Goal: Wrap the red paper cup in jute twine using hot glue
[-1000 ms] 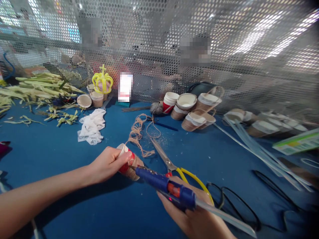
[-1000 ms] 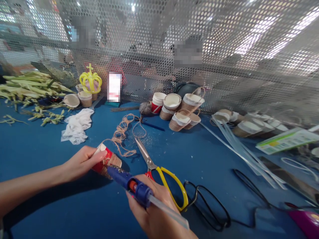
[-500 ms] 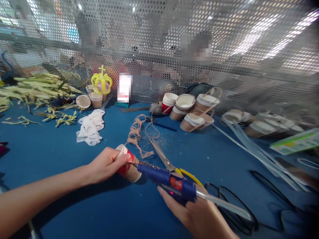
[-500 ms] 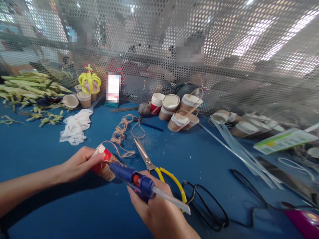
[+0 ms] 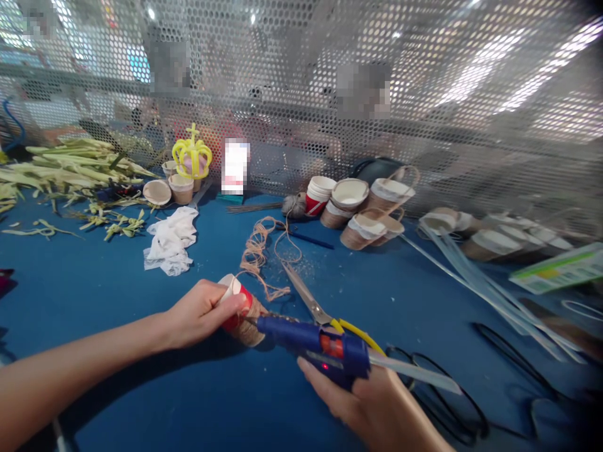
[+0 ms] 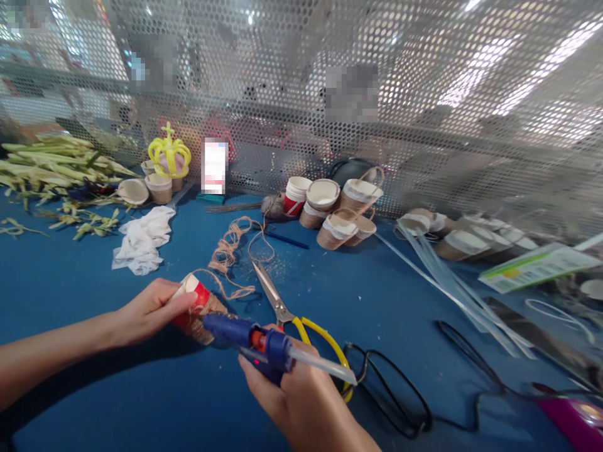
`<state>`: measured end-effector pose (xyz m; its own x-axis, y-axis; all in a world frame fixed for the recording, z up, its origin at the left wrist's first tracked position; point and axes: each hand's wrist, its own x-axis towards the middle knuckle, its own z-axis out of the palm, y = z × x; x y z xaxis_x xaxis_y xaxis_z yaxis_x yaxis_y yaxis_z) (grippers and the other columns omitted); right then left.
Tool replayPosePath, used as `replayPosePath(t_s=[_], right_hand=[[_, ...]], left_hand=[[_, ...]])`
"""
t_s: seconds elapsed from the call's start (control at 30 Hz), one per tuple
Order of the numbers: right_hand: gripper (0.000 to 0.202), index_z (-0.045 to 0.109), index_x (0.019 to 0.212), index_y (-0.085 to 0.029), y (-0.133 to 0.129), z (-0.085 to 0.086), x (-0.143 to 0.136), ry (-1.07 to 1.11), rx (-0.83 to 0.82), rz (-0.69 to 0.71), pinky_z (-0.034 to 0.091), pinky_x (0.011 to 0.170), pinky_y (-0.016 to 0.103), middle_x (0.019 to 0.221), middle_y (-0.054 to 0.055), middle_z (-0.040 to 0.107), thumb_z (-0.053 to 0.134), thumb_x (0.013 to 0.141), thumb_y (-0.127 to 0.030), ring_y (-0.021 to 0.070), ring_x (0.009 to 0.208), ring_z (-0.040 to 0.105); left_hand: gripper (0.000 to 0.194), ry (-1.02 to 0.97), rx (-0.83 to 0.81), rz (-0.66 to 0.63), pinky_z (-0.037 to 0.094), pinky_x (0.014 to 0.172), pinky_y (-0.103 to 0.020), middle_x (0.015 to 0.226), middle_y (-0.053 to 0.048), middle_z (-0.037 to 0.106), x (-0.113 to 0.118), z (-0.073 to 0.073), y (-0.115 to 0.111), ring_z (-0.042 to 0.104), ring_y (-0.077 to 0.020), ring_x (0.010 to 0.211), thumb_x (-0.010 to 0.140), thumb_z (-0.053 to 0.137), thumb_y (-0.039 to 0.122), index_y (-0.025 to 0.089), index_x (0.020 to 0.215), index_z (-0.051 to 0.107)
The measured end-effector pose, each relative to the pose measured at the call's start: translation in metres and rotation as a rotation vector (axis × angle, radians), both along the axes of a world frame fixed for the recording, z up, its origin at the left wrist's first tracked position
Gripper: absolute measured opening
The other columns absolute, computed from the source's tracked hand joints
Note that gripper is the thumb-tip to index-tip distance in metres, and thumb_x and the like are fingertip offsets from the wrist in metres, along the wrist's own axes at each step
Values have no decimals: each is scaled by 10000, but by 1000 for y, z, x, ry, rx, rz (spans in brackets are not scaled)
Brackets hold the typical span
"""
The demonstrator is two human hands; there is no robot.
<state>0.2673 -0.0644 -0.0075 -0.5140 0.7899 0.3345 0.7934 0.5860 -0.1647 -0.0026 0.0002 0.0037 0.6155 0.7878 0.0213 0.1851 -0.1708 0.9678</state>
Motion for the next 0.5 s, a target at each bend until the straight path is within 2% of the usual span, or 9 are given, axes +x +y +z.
replayPosePath(t_s=[0.17, 0.3, 0.5], right_hand=[[411, 663, 896, -310, 10, 17, -18, -148, 71, 65, 485, 560, 314, 598, 8, 645, 422, 720, -26, 191, 574, 596], [497, 646, 933, -312, 14, 23, -25, -192, 139, 126, 469, 553, 299, 405, -44, 516, 392, 694, 42, 153, 445, 535], [405, 645, 926, -323, 9, 18, -14, -216, 115, 122, 437, 488, 297, 397, -36, 500, 423, 737, -42, 169, 406, 504]], left_hand=[[439, 93, 130, 27, 375, 508, -166, 589, -10, 533, -1, -3, 1, 419, -80, 539, 888, 313, 315, 72, 706, 629], [466, 159, 215, 59, 327, 475, -170, 533, 13, 447, -2, -4, 2, 348, -75, 509, 885, 307, 325, 71, 624, 597], [443, 146, 187, 13, 392, 537, -181, 645, -28, 571, -2, -2, 1, 440, -95, 562, 888, 287, 328, 80, 777, 638]])
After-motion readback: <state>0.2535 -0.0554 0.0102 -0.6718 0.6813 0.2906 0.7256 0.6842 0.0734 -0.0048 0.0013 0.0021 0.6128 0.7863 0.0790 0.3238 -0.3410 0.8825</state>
